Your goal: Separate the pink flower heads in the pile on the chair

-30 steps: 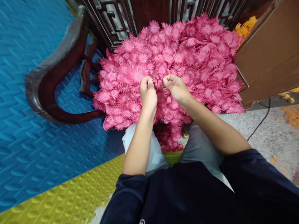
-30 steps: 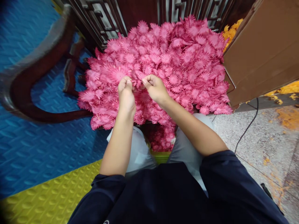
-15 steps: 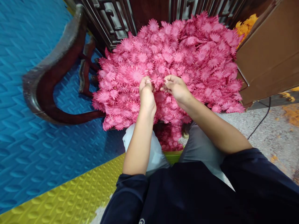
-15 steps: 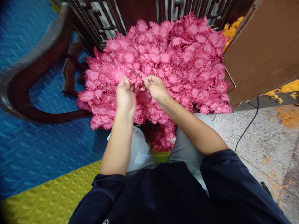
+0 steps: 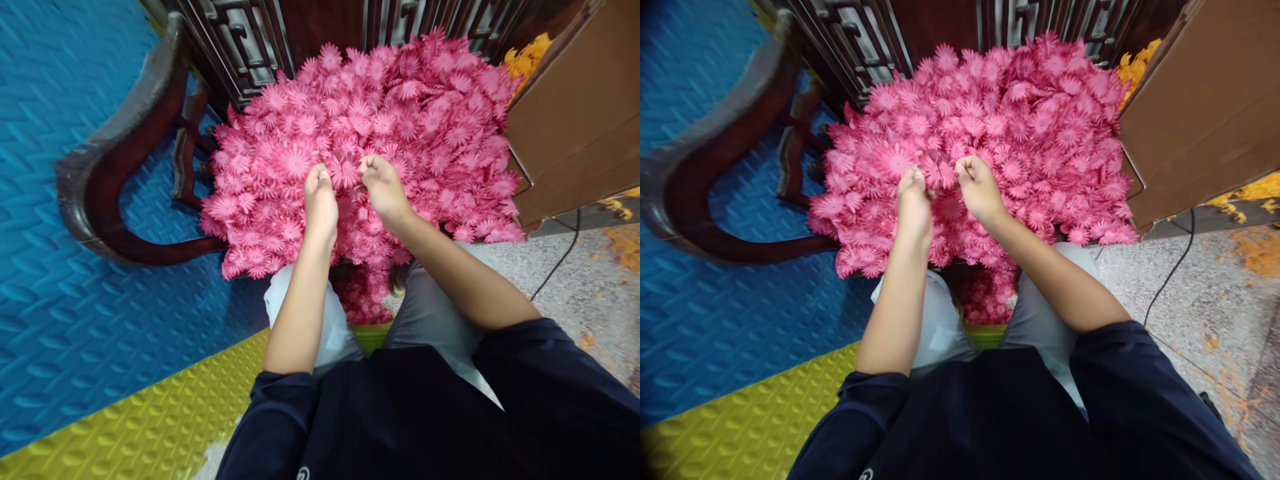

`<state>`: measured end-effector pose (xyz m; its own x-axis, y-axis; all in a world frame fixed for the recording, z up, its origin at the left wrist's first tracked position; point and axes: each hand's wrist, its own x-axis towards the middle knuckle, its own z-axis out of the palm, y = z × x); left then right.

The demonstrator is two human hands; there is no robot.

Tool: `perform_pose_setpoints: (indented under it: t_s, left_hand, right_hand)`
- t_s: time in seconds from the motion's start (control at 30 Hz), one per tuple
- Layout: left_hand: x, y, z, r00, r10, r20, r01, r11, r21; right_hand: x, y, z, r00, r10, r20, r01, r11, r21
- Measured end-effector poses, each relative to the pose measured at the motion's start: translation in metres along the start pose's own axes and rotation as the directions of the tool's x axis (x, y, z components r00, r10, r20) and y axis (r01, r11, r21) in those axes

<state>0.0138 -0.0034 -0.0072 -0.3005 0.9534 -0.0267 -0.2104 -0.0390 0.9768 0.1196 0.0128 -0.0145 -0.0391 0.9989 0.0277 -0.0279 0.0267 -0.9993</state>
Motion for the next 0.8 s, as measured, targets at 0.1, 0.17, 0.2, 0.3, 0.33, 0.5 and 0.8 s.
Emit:
perform_pose_setpoints:
  t_s: [0.1,0.17,0.2,0.3,0.33,0.5,0.8]
  left_hand:
    - [-0.006,-0.002,0.006,0.999,0.044,-0.026,-0.041,0.993,0.110]
    - [-0.009,-0.002,0.007,0.997,0.082,0.014,-0.083,0.986,0.142]
    - [-0.011,-0.001,0.007,0.994,0.104,0.035,-0.109,0.982,0.154]
    - [-0.012,0.001,0.004,0.985,0.169,0.037,-0.173,0.965,0.199]
    - [-0.012,0.002,0.003,0.982,0.186,0.020,-0.186,0.958,0.216]
    - [-0.010,0.003,0.000,0.966,0.259,-0.007,-0.246,0.927,0.282]
    - [-0.015,0.005,0.002,0.903,0.427,0.040,-0.416,0.850,0.323]
  right_hand:
    - [-0.005,0.003,0.001,0.986,-0.167,-0.021,0.162,0.976,-0.145]
    - [-0.011,0.000,0.004,0.982,-0.190,0.012,0.189,0.970,-0.151]
    - [-0.015,-0.002,0.006,0.980,-0.194,0.038,0.197,0.971,-0.135]
    - [-0.020,-0.006,0.012,0.976,-0.191,0.108,0.199,0.977,-0.072]
    - [-0.020,-0.005,0.012,0.976,-0.184,0.116,0.192,0.979,-0.062]
    - [-0.013,0.000,0.011,0.976,-0.203,0.084,0.213,0.968,-0.134]
    - [-0.012,-0.015,0.006,0.979,-0.200,-0.027,0.191,0.961,-0.202]
